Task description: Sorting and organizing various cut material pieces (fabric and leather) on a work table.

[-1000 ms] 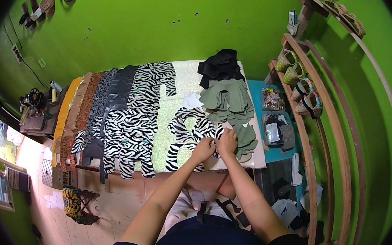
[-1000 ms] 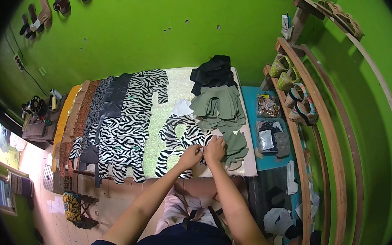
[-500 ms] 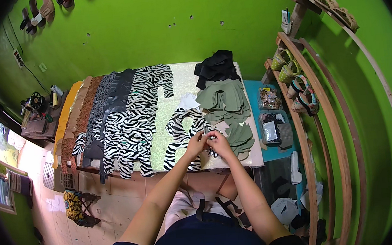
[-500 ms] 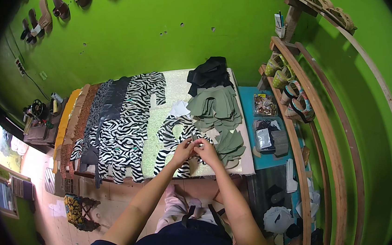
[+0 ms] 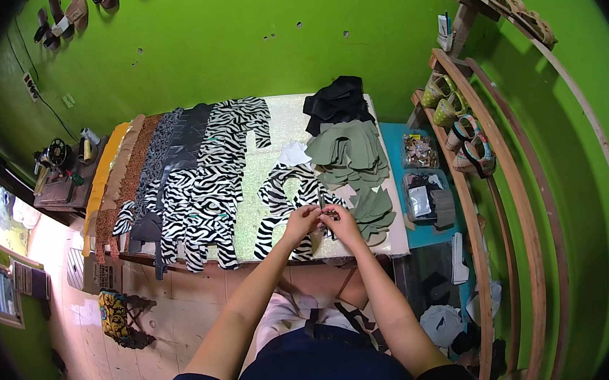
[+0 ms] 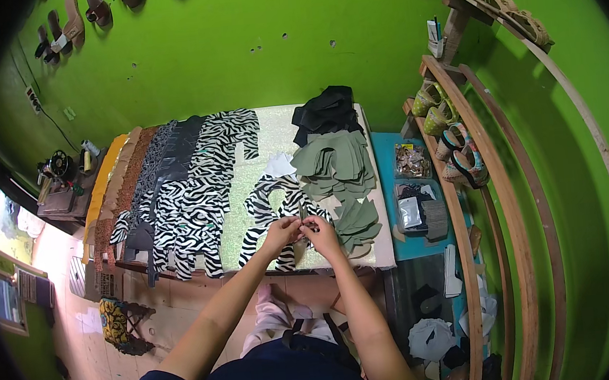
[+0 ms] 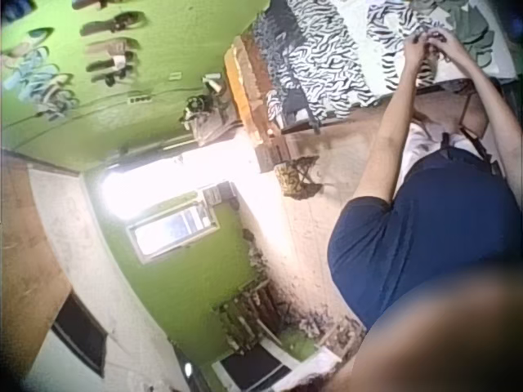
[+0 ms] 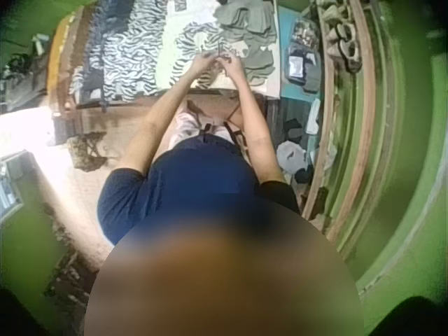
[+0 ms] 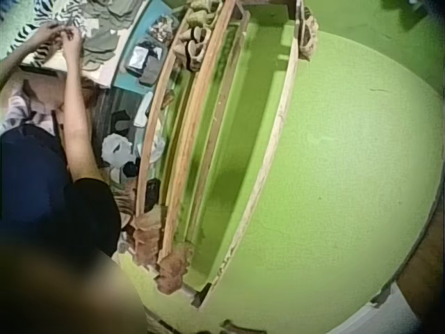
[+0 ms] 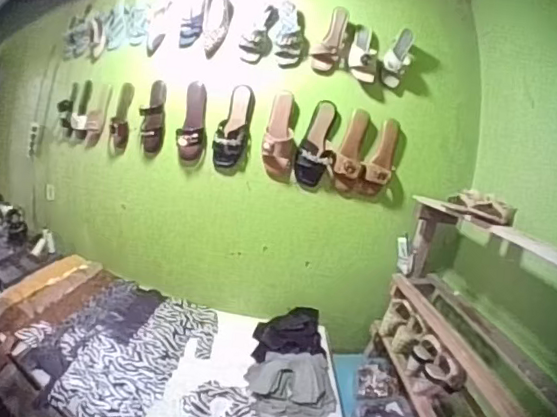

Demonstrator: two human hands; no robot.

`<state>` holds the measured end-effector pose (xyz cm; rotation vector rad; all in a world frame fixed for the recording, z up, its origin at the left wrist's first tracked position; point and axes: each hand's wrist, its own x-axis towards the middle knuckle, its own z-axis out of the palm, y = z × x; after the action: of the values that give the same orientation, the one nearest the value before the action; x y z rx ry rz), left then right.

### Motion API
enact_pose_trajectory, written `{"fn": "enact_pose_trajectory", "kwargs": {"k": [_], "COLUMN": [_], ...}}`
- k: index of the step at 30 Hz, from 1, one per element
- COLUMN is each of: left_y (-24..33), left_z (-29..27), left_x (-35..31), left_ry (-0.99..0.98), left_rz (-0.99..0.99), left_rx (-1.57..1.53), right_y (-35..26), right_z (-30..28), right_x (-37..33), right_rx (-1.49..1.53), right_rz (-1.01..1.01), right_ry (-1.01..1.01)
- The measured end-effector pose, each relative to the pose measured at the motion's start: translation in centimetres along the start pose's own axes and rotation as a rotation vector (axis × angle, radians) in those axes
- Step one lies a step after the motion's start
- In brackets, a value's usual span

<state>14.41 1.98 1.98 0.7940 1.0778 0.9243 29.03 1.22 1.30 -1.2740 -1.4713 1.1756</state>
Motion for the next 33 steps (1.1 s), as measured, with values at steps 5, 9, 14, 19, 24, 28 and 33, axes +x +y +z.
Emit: {"fn": "enact_pose_trajectory", "kwargs": {"k": [5,9,14,19,24,28,33], "left_y": [-0.2,-1.0,0.2,0.8,2.4,3.5,3.4], "left_z": [0.2,0.0,0.6,-0.9,-2.0,-4.4,-6.6], "left_x": [-0.4,0.0,-0.7,-1.2,-2.3,-2.5,-3.2], "left_ry": [0.015,0.043,0.120,0.275,0.142,-0.037,-0.207], "left_rz": [0.023,0.064,0.107,0.263,0.527,0.520,0.551], "left_rx": [0.085,0.166,0.452,0.678,0.702,0.666,0.556], "right_y": [0.4,0.8,0.7,-1.3,-1.9,-3.0,-2.6], "right_z": [-0.4,0.0,-0.2,-1.5,-1.6,0.8,1.8], "right_x": [-0.2,-0.2,0.0,0.9,1.0,1.0,1.1], "right_rx": [0.164,0.008,-0.145,-0.549,-0.698,-0.054,0.304], "right_rz": [0.066,0.092,0.074,0.009,-0.218,0.081,0.435], "right_ry": [-0.016,-0.013,0.076,0.430,0.611,-0.209,-0.515]}}
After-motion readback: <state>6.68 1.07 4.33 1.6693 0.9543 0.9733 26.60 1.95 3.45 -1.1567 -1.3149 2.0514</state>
